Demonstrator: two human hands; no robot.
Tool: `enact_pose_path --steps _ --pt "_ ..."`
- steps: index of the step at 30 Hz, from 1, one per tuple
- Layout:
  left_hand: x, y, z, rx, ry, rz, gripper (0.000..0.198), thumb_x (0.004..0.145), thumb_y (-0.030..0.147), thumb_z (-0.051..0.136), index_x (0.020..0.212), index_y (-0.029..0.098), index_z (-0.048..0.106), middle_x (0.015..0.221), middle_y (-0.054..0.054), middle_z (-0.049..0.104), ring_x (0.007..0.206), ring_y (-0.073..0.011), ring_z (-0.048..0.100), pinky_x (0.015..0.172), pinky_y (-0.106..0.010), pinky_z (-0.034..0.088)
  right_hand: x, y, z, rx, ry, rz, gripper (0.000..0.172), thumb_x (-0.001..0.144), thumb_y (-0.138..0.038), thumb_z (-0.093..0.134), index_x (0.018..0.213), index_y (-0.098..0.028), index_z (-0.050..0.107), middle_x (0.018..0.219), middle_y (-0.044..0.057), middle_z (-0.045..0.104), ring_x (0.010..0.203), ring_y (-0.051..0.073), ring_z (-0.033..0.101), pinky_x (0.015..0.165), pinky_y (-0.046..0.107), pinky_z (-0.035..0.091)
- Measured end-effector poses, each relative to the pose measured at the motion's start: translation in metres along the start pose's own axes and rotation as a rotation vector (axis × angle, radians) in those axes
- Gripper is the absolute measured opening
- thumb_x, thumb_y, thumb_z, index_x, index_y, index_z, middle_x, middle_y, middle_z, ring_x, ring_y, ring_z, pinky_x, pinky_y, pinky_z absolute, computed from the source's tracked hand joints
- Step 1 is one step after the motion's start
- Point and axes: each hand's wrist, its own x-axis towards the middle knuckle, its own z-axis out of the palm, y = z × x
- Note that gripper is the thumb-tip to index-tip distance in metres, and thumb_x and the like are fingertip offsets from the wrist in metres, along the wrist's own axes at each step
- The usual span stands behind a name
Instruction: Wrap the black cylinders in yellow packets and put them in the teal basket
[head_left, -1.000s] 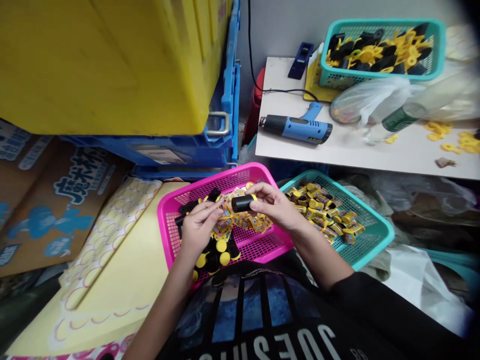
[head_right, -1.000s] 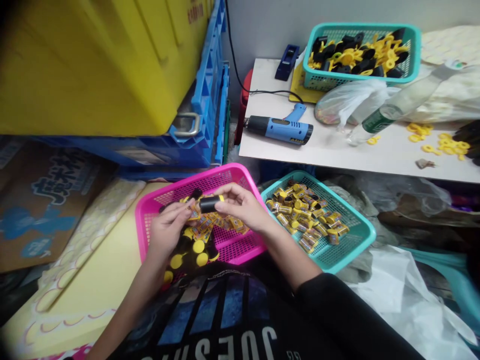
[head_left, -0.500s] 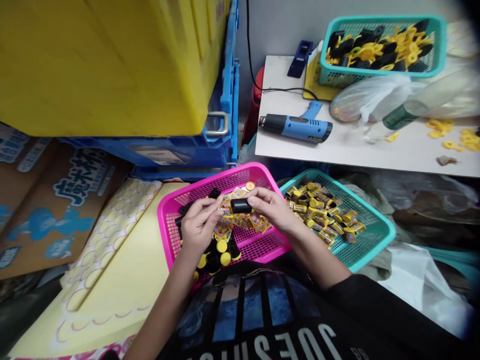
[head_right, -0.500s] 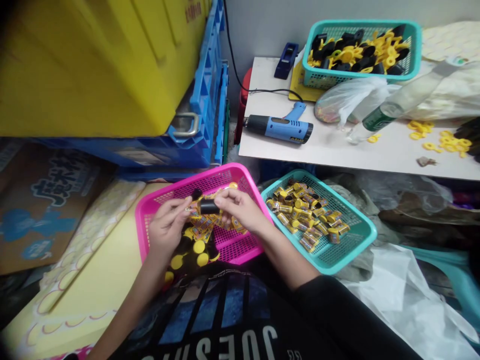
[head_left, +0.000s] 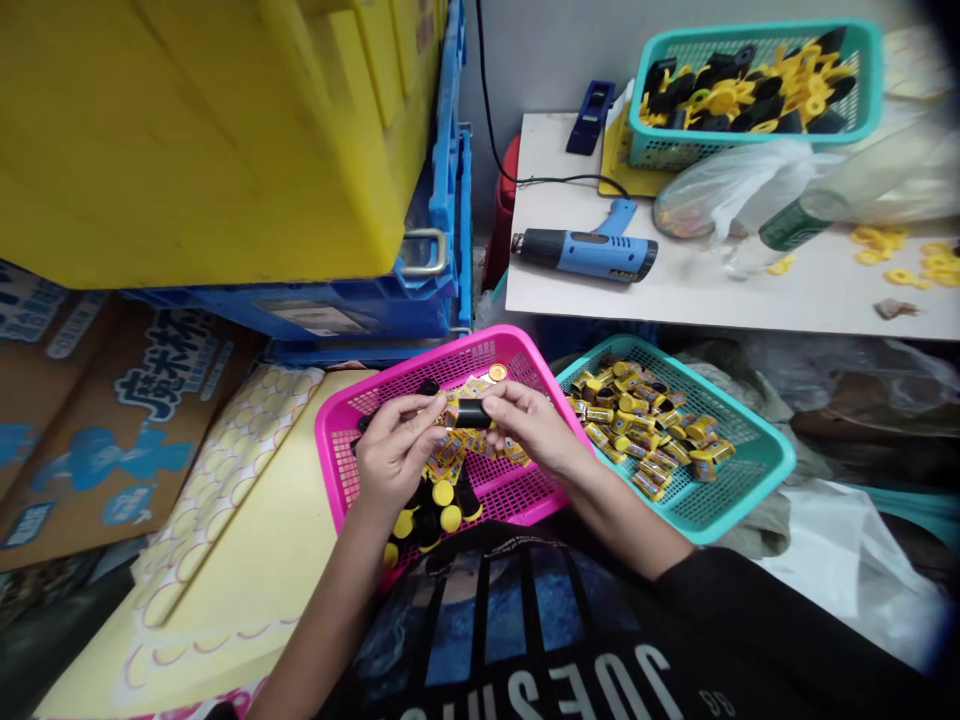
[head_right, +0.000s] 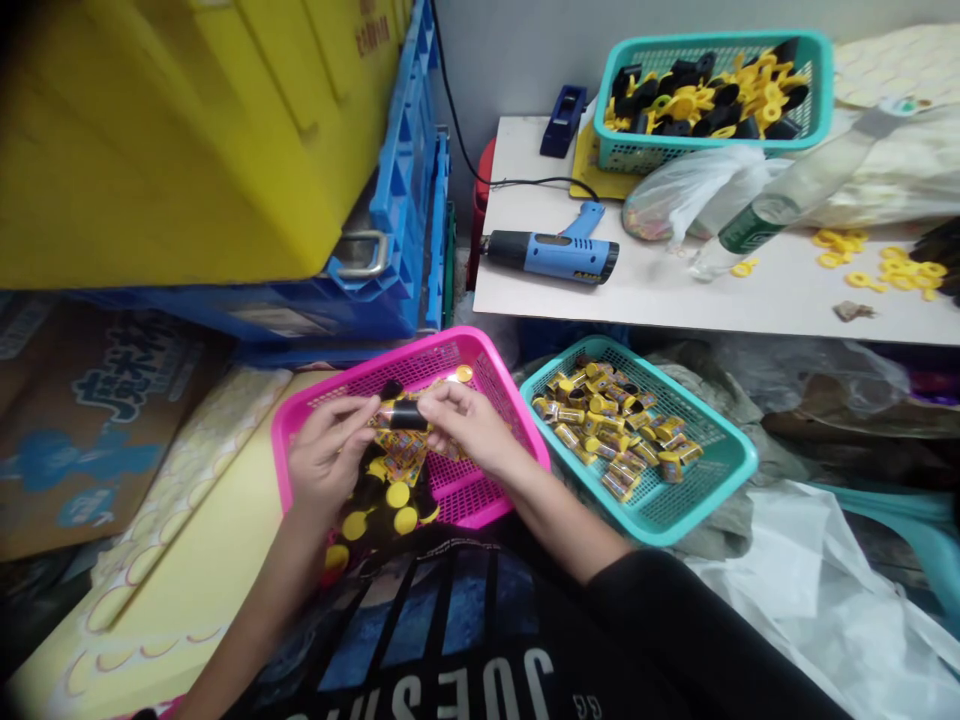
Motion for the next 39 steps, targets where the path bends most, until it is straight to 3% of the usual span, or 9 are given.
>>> enact_pose_path --steps 4,11,17,20,26,32,36,39 --pt "0.003 0.002 -0.003 0.028 0.009 0.008 0.036 0.087 0.019 0.062 0.122 0.029 0.064 0.104 -0.004 0.068 0.092 -0.0164 0.066 0.078 -0.029 0.055 -0.002 0.0 0.01 0.057 0.031 -0.003 0.038 0.074 -0.052 0.071 0.078 -0.018 0.056 0.051 -0.006 0.06 0.042 0.007 0.054 0.043 0.017 0.043" --pt "0.004 0.005 -0.003 -0.03 0.062 -0.095 0.032 0.089 0.019 0.059 0.119 0.031 0.066 0.105 -0.003 0.069 0.091 -0.0158 0.066 0.073 -0.028 0.056 -0.004 0.001 0.014 0.165 -0.033 0.031 0.04 0.068 -0.05 0.078 0.077 -0.018 0.054 0.049 -0.006 0.062 0.039 0.006 0.055 0.04 0.014 0.043" --pt "0.01 0.006 -0.005 -0.041 0.054 -0.044 0.032 0.087 0.022 0.064 0.117 0.03 0.067 0.108 -0.005 0.069 0.097 -0.0179 0.065 0.08 -0.032 0.056 -0.005 0.0 0.017 0.324 -0.067 0.06 0.045 0.065 -0.052 0.08 0.079 -0.018 0.054 0.06 -0.005 0.065 0.047 0.006 0.061 0.044 0.014 0.047" --pt "0.019 0.009 -0.013 0.008 -0.002 -0.047 0.038 0.079 0.021 0.073 0.116 0.028 0.068 0.107 -0.004 0.07 0.095 -0.0172 0.067 0.081 -0.031 0.056 -0.005 0.001 0.016 0.268 -0.049 0.027 0.043 0.065 -0.05 0.08 0.083 -0.018 0.057 0.059 -0.005 0.065 0.047 0.007 0.061 0.046 0.016 0.049" --pt "0.038 0.018 -0.032 0.001 -0.278 -0.071 0.029 0.076 0.024 0.076 0.104 0.022 0.07 0.097 -0.005 0.071 0.091 -0.0176 0.067 0.082 -0.031 0.055 -0.005 0.0 0.012 0.142 -0.075 -0.084 0.039 0.067 -0.046 0.079 0.089 -0.02 0.06 0.065 -0.004 0.063 0.052 0.009 0.059 0.051 0.022 0.05" --pt "0.036 0.022 -0.031 0.001 -0.38 -0.045 0.026 0.08 0.02 0.071 0.105 0.023 0.067 0.101 -0.006 0.067 0.096 -0.018 0.065 0.084 -0.033 0.054 -0.007 -0.005 0.015 -0.088 -0.087 -0.244 0.036 0.065 -0.033 0.082 0.093 -0.022 0.063 0.079 -0.002 0.061 0.067 0.012 0.056 0.066 0.028 0.049" --pt "0.03 0.023 -0.022 -0.054 -0.316 -0.055 0.026 0.078 0.019 0.072 0.103 0.023 0.068 0.103 -0.006 0.069 0.096 -0.0183 0.066 0.084 -0.033 0.055 -0.007 -0.005 0.013 -0.062 -0.181 -0.272 0.044 0.066 -0.037 0.082 0.102 -0.024 0.061 0.09 0.0 0.061 0.081 0.015 0.058 0.075 0.03 0.049" --pt "0.025 0.025 -0.016 -0.102 -0.23 -0.129 0.034 0.071 0.022 0.079 0.104 0.023 0.068 0.099 -0.005 0.072 0.096 -0.0199 0.067 0.085 -0.034 0.056 -0.008 -0.003 0.012 0.049 -0.222 -0.208 0.05 0.075 -0.05 0.073 0.115 -0.024 0.058 0.11 0.005 0.06 0.099 0.017 0.058 0.086 0.032 0.047"
